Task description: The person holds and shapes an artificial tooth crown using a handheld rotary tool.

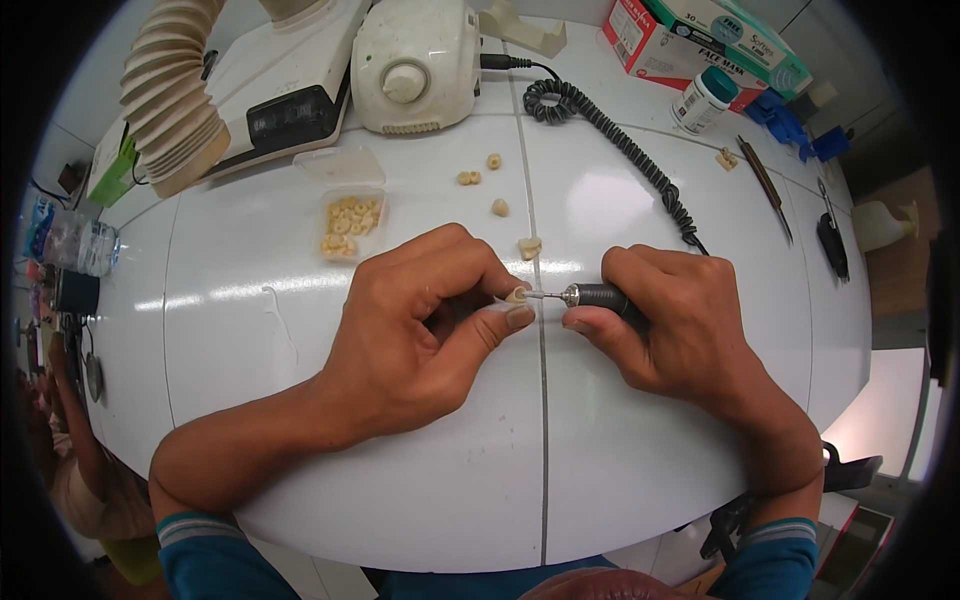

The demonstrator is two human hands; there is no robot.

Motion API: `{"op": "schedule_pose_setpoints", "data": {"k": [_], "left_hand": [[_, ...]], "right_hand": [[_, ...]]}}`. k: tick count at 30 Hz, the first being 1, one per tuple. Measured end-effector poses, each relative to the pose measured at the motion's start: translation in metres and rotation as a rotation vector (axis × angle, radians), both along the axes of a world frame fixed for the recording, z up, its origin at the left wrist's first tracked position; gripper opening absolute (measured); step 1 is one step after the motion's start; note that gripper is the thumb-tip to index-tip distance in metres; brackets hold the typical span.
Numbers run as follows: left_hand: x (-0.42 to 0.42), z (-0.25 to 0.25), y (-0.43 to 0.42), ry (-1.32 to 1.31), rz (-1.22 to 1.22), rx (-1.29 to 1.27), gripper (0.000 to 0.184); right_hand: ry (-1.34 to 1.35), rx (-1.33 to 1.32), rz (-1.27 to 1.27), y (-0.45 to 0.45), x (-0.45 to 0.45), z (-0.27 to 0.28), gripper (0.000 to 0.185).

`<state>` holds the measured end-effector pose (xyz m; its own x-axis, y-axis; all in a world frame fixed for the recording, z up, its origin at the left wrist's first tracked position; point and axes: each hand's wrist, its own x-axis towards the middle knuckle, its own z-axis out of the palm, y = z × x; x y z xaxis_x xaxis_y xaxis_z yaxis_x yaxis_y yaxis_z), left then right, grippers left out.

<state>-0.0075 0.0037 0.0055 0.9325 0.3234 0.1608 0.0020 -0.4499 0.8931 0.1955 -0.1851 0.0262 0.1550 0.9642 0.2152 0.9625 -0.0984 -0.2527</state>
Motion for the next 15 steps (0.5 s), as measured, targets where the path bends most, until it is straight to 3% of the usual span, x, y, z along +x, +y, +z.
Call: {"op": "schedule_pose_setpoints", "data": {"k": [15], "left_hand": [[0.0007,-0.0006,0.001,-0.015,0.005,0.019,0.011]], "right_hand": [[-0.022,0.044,0.009,-0.0005,0.0007,-0.0034,0.05]]}}
